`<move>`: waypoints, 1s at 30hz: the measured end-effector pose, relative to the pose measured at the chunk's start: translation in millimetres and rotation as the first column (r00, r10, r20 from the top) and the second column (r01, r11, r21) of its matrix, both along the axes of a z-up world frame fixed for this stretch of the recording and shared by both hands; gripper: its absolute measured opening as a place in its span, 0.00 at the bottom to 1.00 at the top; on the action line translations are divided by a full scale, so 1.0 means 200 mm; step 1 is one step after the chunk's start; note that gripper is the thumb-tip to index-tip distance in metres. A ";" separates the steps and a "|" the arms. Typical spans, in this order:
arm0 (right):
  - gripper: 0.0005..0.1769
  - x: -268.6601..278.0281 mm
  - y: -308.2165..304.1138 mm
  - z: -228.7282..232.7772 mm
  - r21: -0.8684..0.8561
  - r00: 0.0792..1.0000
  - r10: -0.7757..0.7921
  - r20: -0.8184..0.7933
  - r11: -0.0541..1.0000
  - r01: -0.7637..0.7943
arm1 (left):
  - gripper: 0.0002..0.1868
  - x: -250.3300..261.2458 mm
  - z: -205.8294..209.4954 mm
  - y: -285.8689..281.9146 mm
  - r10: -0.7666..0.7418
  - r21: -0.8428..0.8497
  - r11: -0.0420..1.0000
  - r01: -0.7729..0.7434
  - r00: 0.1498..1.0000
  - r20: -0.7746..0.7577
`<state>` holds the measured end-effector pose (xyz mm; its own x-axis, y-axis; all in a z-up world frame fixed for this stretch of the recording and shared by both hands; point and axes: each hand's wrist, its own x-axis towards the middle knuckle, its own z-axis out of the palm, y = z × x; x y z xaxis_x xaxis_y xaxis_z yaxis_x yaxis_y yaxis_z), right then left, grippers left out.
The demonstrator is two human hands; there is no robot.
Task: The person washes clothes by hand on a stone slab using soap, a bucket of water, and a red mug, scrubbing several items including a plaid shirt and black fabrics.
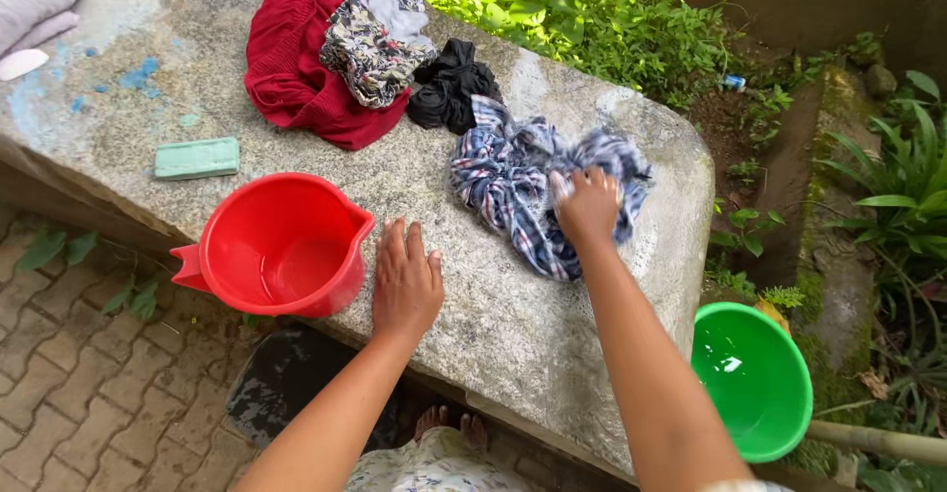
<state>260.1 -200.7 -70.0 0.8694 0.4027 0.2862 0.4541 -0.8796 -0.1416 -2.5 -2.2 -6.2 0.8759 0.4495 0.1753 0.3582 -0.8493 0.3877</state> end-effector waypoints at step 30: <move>0.47 -0.16 -0.10 -0.03 -0.056 0.791 -0.267 -0.551 0.957 0.283 | 0.29 0.02 0.02 -0.01 0.014 0.008 1.000 -0.014 1.000 0.001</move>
